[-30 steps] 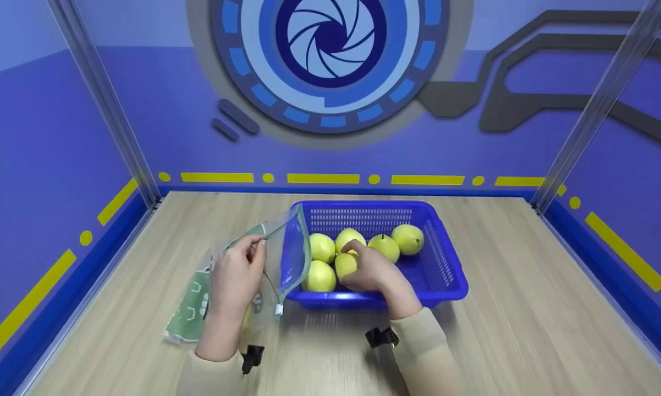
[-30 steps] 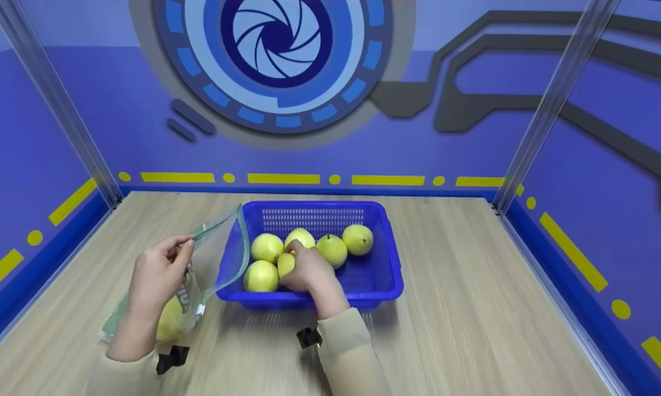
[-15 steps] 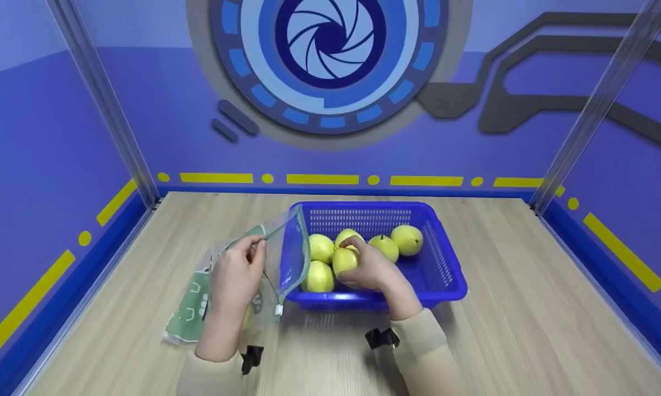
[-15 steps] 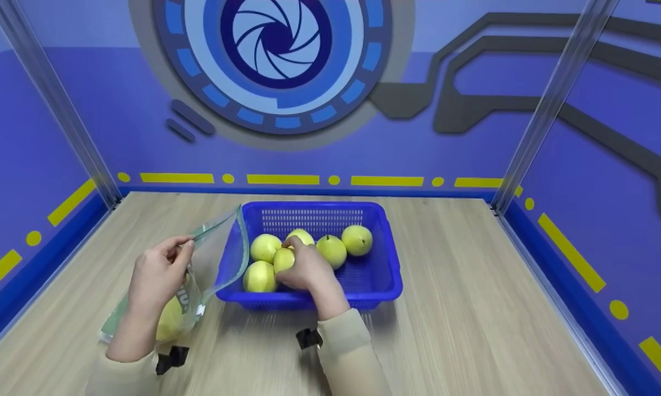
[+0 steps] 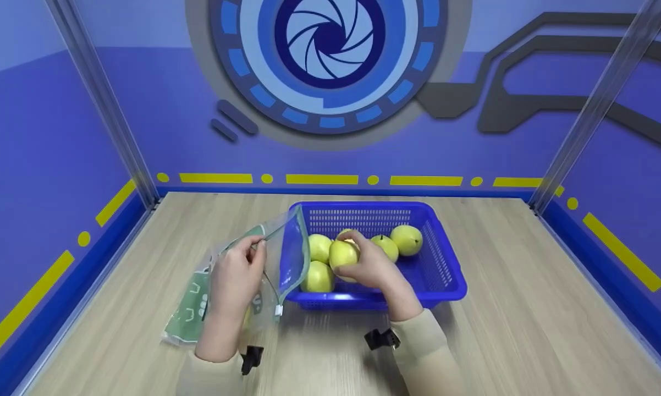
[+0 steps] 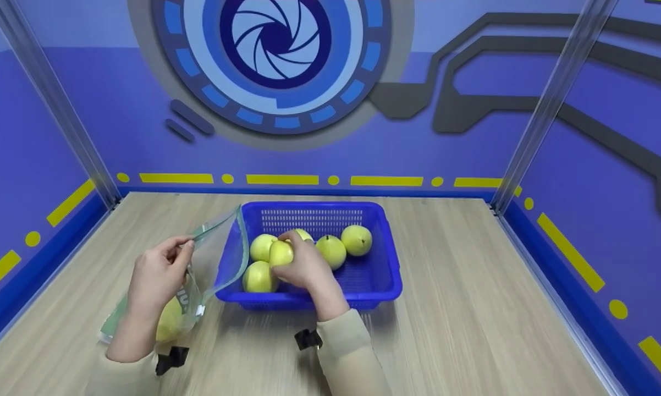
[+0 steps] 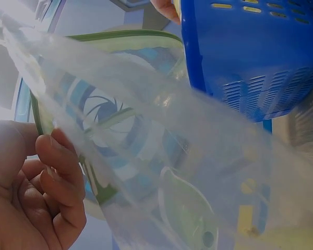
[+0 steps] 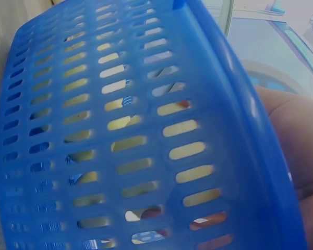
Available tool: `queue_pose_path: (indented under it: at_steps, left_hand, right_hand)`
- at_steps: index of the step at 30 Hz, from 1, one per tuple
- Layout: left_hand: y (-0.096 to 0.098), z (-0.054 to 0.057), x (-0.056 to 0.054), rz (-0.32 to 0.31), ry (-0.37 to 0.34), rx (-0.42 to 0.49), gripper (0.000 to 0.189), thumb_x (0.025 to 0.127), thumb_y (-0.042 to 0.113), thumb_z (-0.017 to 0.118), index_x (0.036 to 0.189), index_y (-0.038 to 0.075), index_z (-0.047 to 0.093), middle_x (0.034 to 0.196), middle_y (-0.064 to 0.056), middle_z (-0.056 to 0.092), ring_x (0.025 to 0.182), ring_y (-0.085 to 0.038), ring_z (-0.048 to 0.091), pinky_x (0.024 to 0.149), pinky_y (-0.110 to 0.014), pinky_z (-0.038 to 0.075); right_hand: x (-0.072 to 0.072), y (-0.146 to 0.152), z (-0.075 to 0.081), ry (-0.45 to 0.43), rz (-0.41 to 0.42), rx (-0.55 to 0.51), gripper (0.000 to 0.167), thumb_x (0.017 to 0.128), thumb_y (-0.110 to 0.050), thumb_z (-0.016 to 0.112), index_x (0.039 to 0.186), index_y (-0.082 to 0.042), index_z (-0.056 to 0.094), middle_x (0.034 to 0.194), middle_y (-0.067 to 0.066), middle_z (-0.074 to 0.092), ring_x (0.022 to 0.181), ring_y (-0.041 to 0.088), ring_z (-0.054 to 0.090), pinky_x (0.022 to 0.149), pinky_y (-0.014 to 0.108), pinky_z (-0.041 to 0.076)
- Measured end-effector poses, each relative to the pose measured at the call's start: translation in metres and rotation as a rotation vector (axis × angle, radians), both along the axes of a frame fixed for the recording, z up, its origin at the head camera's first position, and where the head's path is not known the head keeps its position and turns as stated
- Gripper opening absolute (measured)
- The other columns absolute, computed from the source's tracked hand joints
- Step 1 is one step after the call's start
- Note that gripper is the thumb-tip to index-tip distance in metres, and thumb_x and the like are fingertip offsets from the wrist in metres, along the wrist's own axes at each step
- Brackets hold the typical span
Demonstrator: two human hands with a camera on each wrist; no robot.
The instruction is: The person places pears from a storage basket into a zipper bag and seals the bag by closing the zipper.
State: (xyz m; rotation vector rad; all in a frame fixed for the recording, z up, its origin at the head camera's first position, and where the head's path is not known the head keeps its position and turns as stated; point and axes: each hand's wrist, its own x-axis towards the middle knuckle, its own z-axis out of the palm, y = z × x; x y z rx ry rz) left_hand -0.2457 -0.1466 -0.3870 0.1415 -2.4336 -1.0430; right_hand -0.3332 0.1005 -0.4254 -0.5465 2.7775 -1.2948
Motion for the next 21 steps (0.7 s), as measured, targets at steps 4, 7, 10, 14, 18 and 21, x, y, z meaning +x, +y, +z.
queue_pose_path:
  at_steps: [4,7,10,14,18,21]
  left_hand:
    - [0.000,0.000,-0.001,-0.001,0.007,-0.001,0.025,0.103,0.019,0.061,0.118,0.006,0.075,0.064,-0.001,0.053,0.051,-0.012,0.041,0.050,-0.026,0.032]
    - [0.000,0.000,0.000,-0.001,-0.013,0.009,0.026,0.103,0.021,0.060,0.119,0.007,0.075,0.065,-0.001,0.053,0.052,-0.012,0.042,0.050,-0.026,0.032]
    - [0.000,0.001,0.000,0.001,-0.028,0.014,0.027,0.103,0.022,0.060,0.121,0.007,0.074,0.066,-0.001,0.054,0.053,-0.012,0.043,0.050,-0.026,0.033]
    - [0.000,0.001,0.000,0.002,-0.036,0.011,0.028,0.103,0.023,0.060,0.121,0.007,0.074,0.068,-0.001,0.055,0.053,-0.013,0.045,0.050,-0.026,0.033]
    - [0.000,0.000,-0.001,-0.002,-0.044,0.011,0.028,0.104,0.022,0.059,0.122,0.007,0.073,0.069,-0.002,0.056,0.054,-0.013,0.046,0.050,-0.026,0.034]
    - [0.000,0.001,0.000,-0.002,-0.051,0.014,0.028,0.104,0.023,0.059,0.123,0.007,0.073,0.069,-0.002,0.056,0.053,-0.013,0.046,0.050,-0.026,0.034]
  right_hand:
    - [0.002,-0.002,0.002,0.008,-0.006,-0.076,0.061,0.078,-0.015,0.084,0.132,-0.019,0.058,0.115,0.017,0.068,0.091,0.027,0.064,0.078,0.040,0.056]
    - [0.003,-0.005,0.004,0.020,-0.008,-0.134,0.062,0.078,-0.014,0.084,0.134,-0.019,0.058,0.120,0.018,0.067,0.092,0.028,0.065,0.077,0.040,0.058]
    - [0.004,-0.008,0.004,0.026,-0.011,-0.199,0.063,0.079,-0.013,0.084,0.135,-0.019,0.058,0.125,0.018,0.065,0.093,0.028,0.066,0.076,0.039,0.058]
    - [0.007,-0.014,0.005,0.029,-0.002,-0.279,0.063,0.081,-0.013,0.083,0.138,-0.020,0.056,0.131,0.017,0.062,0.096,0.028,0.066,0.074,0.037,0.059]
    - [0.012,-0.022,0.006,0.036,0.026,-0.350,0.064,0.083,-0.015,0.084,0.140,-0.020,0.054,0.133,0.018,0.059,0.100,0.030,0.064,0.072,0.037,0.059]
    - [0.017,-0.030,0.005,0.071,0.040,-0.387,0.065,0.083,-0.015,0.084,0.141,-0.020,0.054,0.136,0.018,0.058,0.104,0.031,0.063,0.074,0.037,0.059]
